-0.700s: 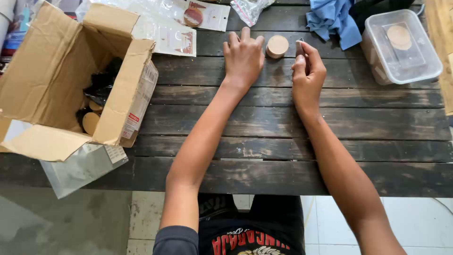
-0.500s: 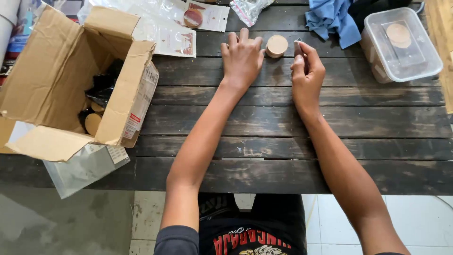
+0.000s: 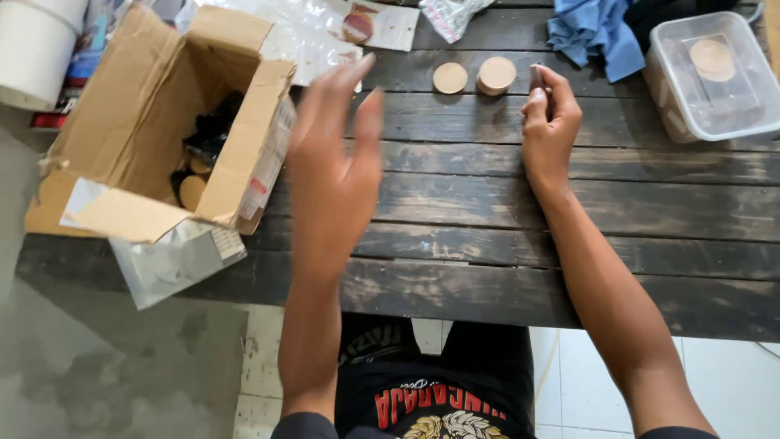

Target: The person repeatedly picks up small round wooden pieces from a cardboard box and smooths their edges using a small metal tool. The person handles each piece one at a time, rotating it while scraping the edges, then places it on the table. The process continues throughout the clip.

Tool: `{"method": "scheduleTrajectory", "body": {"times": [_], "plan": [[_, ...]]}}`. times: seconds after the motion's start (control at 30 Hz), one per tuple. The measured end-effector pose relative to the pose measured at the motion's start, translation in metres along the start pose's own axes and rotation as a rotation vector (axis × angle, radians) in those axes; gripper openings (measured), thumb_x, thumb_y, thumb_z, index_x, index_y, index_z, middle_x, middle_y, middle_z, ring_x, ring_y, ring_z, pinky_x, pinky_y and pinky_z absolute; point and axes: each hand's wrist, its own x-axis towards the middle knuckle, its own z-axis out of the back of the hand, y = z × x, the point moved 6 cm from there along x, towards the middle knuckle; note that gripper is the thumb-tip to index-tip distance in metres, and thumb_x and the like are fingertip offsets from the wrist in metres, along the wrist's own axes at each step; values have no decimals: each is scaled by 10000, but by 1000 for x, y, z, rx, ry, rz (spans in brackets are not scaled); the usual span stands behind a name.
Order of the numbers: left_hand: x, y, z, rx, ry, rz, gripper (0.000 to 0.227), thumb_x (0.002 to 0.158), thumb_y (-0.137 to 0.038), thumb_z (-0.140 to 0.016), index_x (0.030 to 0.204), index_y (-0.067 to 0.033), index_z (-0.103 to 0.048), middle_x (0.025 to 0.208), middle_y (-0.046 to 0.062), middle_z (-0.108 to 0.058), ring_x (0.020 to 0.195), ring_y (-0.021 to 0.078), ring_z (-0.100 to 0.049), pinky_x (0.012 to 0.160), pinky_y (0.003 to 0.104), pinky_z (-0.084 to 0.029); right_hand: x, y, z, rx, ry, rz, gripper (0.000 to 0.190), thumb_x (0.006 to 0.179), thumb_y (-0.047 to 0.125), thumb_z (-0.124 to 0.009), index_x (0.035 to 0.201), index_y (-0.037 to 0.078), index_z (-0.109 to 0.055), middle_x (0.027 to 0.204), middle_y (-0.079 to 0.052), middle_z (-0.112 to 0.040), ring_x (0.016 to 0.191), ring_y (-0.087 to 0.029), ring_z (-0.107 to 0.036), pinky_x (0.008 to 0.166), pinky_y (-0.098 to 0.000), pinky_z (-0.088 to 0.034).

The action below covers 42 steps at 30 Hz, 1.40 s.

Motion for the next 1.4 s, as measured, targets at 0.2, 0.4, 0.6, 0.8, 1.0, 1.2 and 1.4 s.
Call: {"method": "scheduleTrajectory", "body": {"times": [0.2, 0.4, 0.6, 0.8, 1.0, 1.2, 1.4], "plan": [[-15, 7, 97, 236, 28, -319, 366, 846, 253, -395, 1112, 73, -571, 1197, 256, -600, 1157, 413, -604, 1015, 475, -477, -4, -8, -2, 41, 13, -37, 282, 1047, 102, -498, 1267, 31, -658, 937, -55, -631, 708, -108, -541, 638, -278, -468], [41, 215, 111, 653, 886, 242, 488, 722, 50, -544, 1105, -127, -790, 997, 78, -791, 864, 239, -734, 730, 390, -554, -3, -23, 5, -41, 13, -66, 293, 1060, 70, -499, 1287, 90, -683, 791, -20, -584, 658, -97, -527, 577, -268, -440], [15, 230, 118, 735, 920, 574, 176, 808, -115, -809, 969, -126, -738, 1121, 199, -681, 884, 380, -676, 678, 507, -535, -2, -30, 2, 122, 11, -110, 267, 1094, 48, -471, 1309, 30, -628, 833, -43, -520, 662, -87, -495, 510, -230, -394], [15, 222, 109, 859, 883, 495, 548, 903, -410, -741, 1257, 4, -681, 1222, 280, -688, 1053, 477, -706, 831, 568, -571, -3, -44, 5, 111, 20, -155, 266, 1111, 43, -461, 1321, 64, -623, 943, -34, -544, 716, -59, -524, 554, -212, -396], [11, 191, 117, 817, 1100, 577, 295, 827, -310, -806, 1120, -279, -797, 1197, 8, -745, 1050, 249, -691, 803, 427, -541, -3, -43, 3, 130, 51, -101, 268, 1128, -2, -448, 1366, -21, -570, 995, -86, -525, 695, -117, -490, 555, -255, -380], [1, 196, 100, 863, 1143, 600, 376, 919, -180, -579, 1278, -195, -691, 1310, 103, -662, 1128, 355, -667, 863, 491, -574, -4, -43, 3, 104, 65, -132, 263, 1163, 24, -442, 1397, -15, -556, 968, -67, -513, 728, -100, -499, 544, -236, -371], [4, 199, 101, 791, 988, 563, 307, 856, -140, -666, 1145, -156, -768, 1218, 185, -690, 1046, 426, -698, 784, 524, -576, -7, -38, 2, 118, 76, -142, 269, 1147, -6, -432, 1378, -10, -568, 879, -55, -492, 687, -111, -480, 560, -247, -378]]}}
